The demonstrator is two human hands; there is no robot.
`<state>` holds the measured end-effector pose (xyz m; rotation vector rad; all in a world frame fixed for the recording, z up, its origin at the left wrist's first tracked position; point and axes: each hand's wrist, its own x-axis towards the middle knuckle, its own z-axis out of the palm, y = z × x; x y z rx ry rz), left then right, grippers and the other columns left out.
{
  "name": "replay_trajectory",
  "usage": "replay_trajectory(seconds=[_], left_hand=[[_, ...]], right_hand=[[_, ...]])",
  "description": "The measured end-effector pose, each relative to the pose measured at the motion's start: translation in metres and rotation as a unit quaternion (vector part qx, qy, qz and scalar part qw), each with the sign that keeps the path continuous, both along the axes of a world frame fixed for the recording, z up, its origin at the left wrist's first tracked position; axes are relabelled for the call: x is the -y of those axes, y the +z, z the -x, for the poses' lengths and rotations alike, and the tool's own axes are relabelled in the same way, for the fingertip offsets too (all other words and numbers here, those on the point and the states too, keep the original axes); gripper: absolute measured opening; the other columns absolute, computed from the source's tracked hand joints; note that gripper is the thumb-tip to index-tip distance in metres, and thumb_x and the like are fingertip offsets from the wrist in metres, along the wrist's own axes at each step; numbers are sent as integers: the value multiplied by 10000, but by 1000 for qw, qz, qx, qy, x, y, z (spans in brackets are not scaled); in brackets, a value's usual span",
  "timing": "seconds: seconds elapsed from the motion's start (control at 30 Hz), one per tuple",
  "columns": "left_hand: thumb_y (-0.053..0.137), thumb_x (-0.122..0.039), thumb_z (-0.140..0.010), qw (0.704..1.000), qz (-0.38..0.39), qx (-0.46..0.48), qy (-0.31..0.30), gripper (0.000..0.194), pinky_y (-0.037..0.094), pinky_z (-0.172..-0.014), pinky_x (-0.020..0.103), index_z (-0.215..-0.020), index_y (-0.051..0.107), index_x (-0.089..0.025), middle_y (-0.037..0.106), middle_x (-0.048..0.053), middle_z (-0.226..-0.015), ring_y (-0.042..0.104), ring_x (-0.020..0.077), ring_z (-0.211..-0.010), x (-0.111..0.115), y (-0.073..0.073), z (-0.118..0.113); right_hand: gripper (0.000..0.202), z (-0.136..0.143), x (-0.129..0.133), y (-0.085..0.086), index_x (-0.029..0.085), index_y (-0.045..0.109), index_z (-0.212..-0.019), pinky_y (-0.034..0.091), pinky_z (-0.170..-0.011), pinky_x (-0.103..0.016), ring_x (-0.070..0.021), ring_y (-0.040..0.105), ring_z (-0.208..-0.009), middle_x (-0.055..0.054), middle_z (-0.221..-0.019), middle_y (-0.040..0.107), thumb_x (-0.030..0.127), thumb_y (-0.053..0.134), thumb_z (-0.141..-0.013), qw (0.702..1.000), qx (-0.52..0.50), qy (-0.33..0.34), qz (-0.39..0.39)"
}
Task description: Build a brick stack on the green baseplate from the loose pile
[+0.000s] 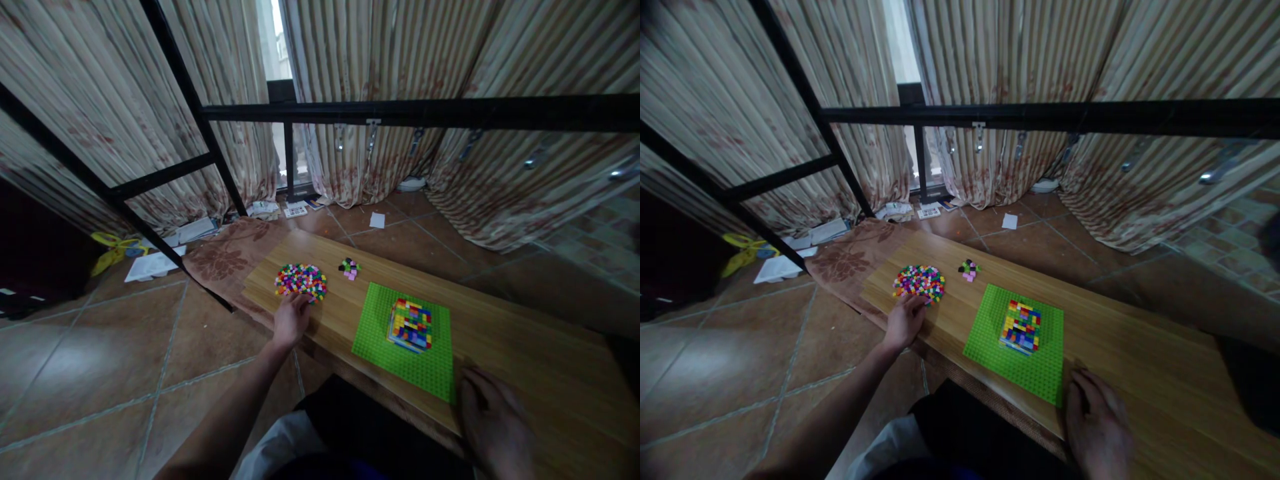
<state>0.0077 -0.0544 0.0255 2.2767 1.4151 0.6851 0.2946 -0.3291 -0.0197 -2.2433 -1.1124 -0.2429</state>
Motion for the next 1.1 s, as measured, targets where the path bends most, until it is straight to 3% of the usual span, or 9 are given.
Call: replay_trajectory(seconds=[0.3, 0.53, 0.8, 0.93, 1.1], left_hand=[[534, -259, -867, 999, -13, -5, -30, 194, 460, -842, 283, -1009, 666, -246, 640, 38, -1044, 595, 177, -968, -3, -1, 0], [490, -250, -880, 999, 1, -24, -27, 141, 449, -762, 269, -885, 626, -211, 633, 44, -965, 601, 173, -872, -6, 5, -3], [489, -317, -886, 997, 29, 71, 12, 164, 446, -672, 266, -898, 597, -194, 645, 26, -814, 618, 173, -751, -4, 9, -5], [511, -291, -871, 984, 51, 169, -35, 150, 464, -650, 240, -900, 616, -186, 663, 10, -796, 631, 150, -734, 5, 17, -23], [536, -225, -868, 963, 41, 226, -138, 148, 495, -708, 244, -894, 675, -182, 686, 33, -856, 635, 139, -775, 21, 29, -73]], right_hand=[[458, 2, -3, 3, 156, 680, -951, 467, -932, -431, -279, 604, -1002, -134, -1083, 660, 491, 375, -891, 1000, 22, 11, -19], [469, 5, -5, 4, 156, 682, -954, 466, -933, -432, -267, 595, -997, -132, -1072, 660, 500, 367, -901, 1000, 5, -2, -19], [423, 6, -5, 4, 165, 676, -988, 469, -931, -425, -259, 590, -1017, -123, -1094, 659, 466, 389, -910, 1000, 9, -1, -25], [401, 6, -5, 1, 170, 673, -1001, 464, -939, -430, -256, 581, -1035, -124, -1110, 653, 451, 402, -910, 1000, 3, 0, -22], [375, 6, -5, 0, 177, 673, -1011, 466, -935, -425, -251, 580, -1030, -118, -1107, 654, 432, 418, -912, 1000, 3, -4, -26]])
